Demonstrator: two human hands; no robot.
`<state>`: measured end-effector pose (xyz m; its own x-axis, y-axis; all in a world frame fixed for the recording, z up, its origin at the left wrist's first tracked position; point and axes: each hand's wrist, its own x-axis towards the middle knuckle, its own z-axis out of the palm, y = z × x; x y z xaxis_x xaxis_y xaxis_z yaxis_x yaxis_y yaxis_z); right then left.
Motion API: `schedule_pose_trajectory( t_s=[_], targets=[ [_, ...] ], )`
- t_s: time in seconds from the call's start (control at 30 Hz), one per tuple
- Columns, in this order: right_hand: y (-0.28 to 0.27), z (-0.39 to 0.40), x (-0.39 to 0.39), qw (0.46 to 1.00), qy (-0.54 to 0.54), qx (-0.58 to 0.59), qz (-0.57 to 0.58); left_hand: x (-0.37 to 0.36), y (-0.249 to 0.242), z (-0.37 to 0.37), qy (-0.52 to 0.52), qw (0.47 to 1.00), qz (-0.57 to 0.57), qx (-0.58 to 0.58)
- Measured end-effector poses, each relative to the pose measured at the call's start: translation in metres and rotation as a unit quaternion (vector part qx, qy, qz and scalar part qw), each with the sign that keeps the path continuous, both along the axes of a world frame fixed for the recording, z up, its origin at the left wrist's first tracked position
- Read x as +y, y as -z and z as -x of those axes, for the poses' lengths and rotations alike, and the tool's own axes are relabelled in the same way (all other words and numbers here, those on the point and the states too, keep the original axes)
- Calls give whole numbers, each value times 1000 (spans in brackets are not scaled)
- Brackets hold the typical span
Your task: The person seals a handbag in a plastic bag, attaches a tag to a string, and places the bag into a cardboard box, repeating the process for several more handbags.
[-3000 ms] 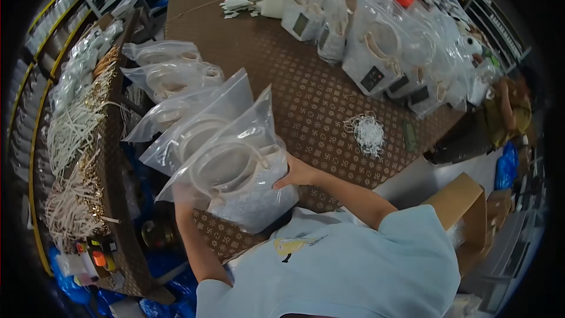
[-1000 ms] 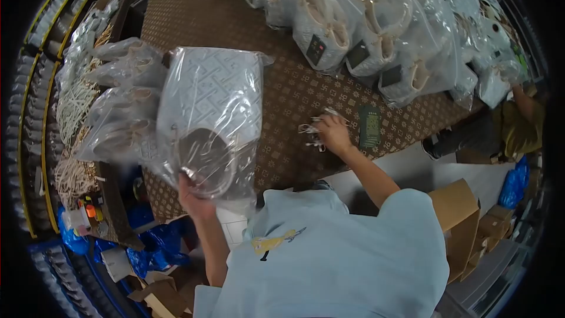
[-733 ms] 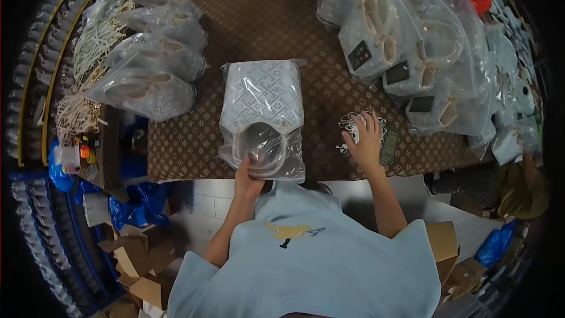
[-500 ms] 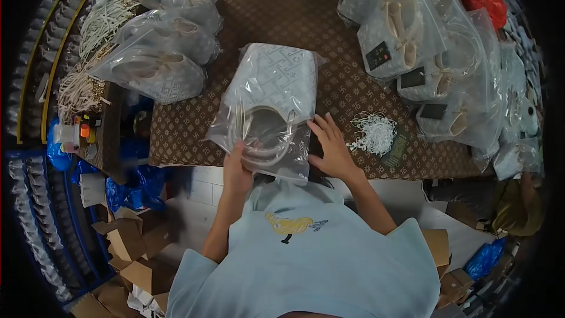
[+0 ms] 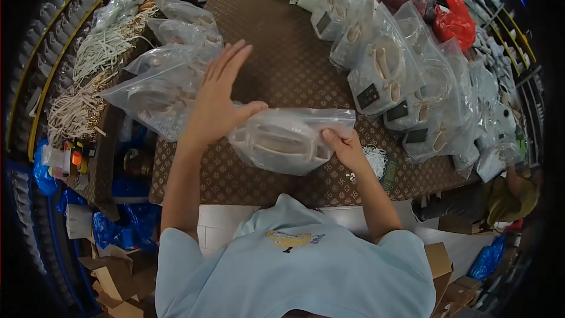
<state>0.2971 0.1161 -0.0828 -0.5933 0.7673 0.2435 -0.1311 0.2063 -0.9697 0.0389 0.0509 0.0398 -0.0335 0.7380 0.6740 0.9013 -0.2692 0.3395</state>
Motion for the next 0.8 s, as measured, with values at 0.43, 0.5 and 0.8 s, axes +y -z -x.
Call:
schedule_pose_trajectory(
  t_s=[0.43, 0.5, 0.8],
  targets=[
    [-67, -35, 1, 987, 88, -112, -69, -4, -2, 34, 169, 939, 300, -3],
    [-67, -36, 3, 973, 137, -165, -90, -11, 2, 29, 160, 953, 253, 38],
    [-107, -32, 13, 957, 55, -201, -202, -14, -12, 25, 116, 974, 155, 120]
  ],
)
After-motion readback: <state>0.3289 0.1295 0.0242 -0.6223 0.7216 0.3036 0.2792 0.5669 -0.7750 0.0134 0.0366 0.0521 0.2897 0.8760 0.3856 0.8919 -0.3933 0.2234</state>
